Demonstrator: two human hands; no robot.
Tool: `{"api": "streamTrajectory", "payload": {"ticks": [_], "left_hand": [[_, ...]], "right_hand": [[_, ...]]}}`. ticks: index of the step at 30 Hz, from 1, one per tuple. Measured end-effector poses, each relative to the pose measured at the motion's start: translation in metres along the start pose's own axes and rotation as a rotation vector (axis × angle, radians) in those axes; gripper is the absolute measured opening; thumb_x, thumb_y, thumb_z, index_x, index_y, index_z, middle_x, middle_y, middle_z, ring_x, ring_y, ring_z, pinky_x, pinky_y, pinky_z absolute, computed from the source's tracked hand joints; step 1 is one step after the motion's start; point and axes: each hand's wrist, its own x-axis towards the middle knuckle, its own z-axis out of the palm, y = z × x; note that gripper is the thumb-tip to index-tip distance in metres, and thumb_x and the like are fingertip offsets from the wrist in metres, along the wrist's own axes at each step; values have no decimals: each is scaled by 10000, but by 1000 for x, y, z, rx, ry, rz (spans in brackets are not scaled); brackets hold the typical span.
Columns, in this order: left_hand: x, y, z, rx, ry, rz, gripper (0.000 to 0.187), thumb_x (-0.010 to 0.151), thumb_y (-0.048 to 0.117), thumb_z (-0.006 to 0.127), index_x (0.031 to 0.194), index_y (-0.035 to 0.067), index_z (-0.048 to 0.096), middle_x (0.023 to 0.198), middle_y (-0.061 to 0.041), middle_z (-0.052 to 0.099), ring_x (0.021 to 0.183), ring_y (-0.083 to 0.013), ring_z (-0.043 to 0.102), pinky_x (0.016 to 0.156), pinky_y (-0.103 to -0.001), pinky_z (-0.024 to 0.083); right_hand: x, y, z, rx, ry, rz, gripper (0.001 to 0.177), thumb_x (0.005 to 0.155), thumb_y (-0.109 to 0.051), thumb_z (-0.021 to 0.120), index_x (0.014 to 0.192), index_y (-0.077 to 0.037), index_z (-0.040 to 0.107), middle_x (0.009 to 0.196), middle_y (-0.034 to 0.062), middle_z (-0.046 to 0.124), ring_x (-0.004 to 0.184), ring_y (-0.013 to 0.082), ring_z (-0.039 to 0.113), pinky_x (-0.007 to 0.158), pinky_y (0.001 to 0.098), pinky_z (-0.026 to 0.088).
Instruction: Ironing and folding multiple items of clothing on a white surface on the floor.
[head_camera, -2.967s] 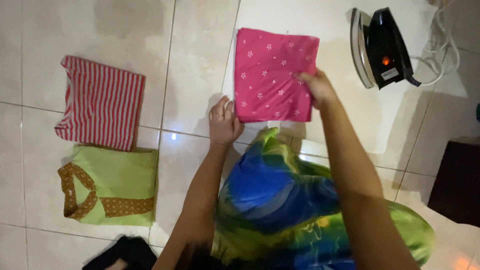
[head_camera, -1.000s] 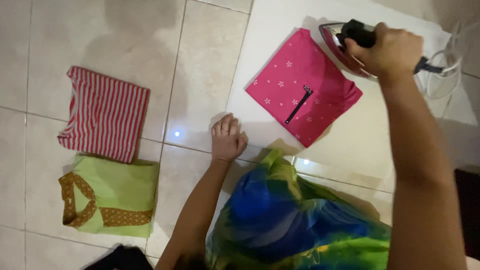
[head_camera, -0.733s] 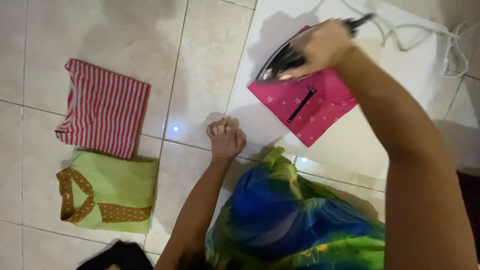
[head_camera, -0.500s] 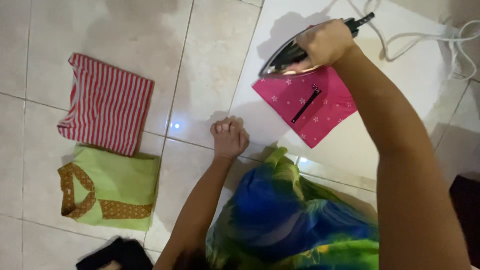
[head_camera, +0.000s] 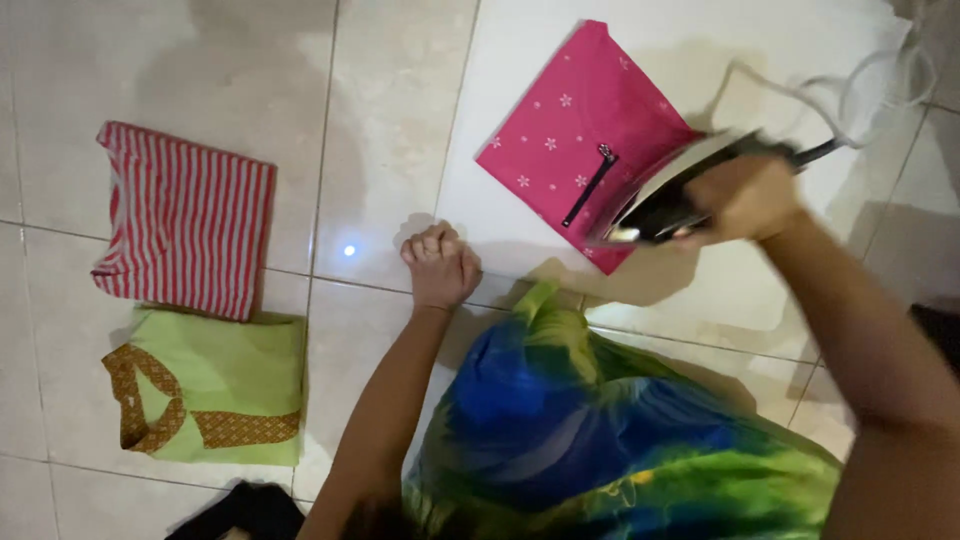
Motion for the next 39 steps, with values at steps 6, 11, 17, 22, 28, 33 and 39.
{"api": "streamTrajectory", "payload": {"ticks": [6, 11, 17, 22, 28, 33, 39], "left_hand": [[0, 0, 1, 1, 21, 17, 366, 876, 231, 651, 1174, 31, 580, 1250, -175, 538, 1145, -368, 477, 1046, -567, 308], [3, 0, 0, 30, 7, -19, 390, 872, 217, 639, 1193, 3, 584, 1233, -175, 549, 1150, -365, 476, 1055, -561, 304], [10, 7, -9, 40, -13, -12, 331, 853, 229, 641, 1123, 43, 591, 1247, -158, 561, 1148, -354, 482, 1046, -551, 302], [4, 1, 0, 59, -20, 6, 312, 850, 204, 622, 1116, 52, 564, 1251, -165, 552, 1139, -345, 473, 1052, -555, 296], [15, 8, -11, 42, 5, 61, 421, 899, 200, 617, 1285, 38, 567, 1320, -146, 567, 1177, -329, 499, 1046, -532, 311], [28, 14, -16, 93, 24, 202, 475, 949, 198, 628, 1391, 31, 579, 1411, -135, 586, 1254, -298, 535, 1053, -489, 355], [112, 56, 13, -171, -101, -230, 312, 975, 303, 681, 1108, 24, 634, 1125, -190, 685, 1081, -404, 626, 947, -517, 476]], "right_hand": [[-26, -6, 34, 81, 217, 8, 632, 802, -740, 688, 664, -129, 603, 611, 78, 573, 559, 278, 604, 555, 429, 482], [-44, 42, 70, -100, 260, 336, 786, 902, -880, 617, 757, -109, 659, 664, 67, 645, 539, 207, 624, 585, 356, 518], [-43, 126, 107, -453, 124, 672, 639, 930, -798, 550, 812, -185, 686, 626, 5, 652, 568, 161, 643, 527, 307, 509], [22, 153, 107, -367, 159, 681, 558, 925, -622, 640, 1105, -98, 706, 956, 126, 727, 837, 302, 686, 714, 461, 502], [53, 115, 170, -503, 190, 652, 420, 1005, -249, 621, 1344, -5, 579, 1315, 222, 598, 1235, 400, 559, 1019, 527, 438], [26, -49, 105, 32, 292, 808, 428, 1056, -147, 597, 1433, 52, 563, 1438, 304, 526, 1239, 485, 529, 1013, 552, 468], [10, -217, 76, 168, 1, 772, 719, 813, -460, 704, 1365, -25, 550, 1329, 245, 549, 1129, 437, 587, 794, 519, 558]]}}
